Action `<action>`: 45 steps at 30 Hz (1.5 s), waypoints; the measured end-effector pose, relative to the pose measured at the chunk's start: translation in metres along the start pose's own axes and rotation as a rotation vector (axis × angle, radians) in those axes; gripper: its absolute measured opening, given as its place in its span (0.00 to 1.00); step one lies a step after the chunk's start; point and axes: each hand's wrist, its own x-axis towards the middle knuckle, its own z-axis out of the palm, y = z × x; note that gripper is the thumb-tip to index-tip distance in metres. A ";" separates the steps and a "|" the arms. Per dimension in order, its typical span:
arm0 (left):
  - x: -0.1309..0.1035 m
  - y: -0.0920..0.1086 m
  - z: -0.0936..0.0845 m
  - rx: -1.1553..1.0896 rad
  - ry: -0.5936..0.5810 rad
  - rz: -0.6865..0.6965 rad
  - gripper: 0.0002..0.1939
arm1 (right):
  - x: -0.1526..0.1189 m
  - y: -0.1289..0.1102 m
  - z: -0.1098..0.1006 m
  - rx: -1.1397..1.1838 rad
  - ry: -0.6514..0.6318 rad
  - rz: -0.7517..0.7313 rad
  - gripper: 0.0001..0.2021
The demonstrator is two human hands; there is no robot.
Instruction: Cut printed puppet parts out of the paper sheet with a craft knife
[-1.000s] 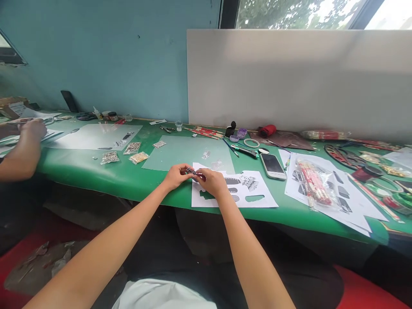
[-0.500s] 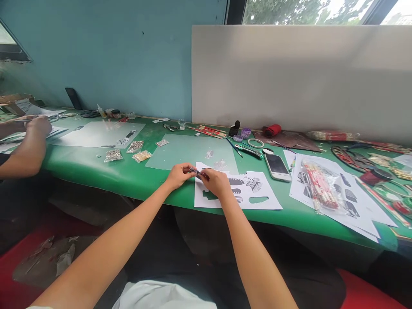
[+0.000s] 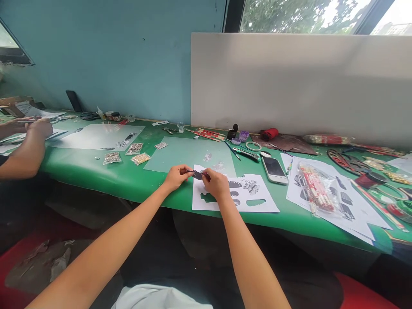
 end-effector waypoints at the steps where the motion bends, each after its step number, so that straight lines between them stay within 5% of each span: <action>1: 0.000 0.000 0.000 0.007 0.009 0.003 0.19 | 0.000 0.000 -0.001 0.005 0.003 0.002 0.16; 24: -0.007 0.011 -0.003 0.134 -0.032 0.000 0.19 | 0.002 0.001 -0.001 0.087 0.095 0.031 0.16; 45: -0.013 0.018 0.003 0.231 -0.058 -0.019 0.19 | -0.004 -0.003 0.000 0.033 0.019 -0.067 0.15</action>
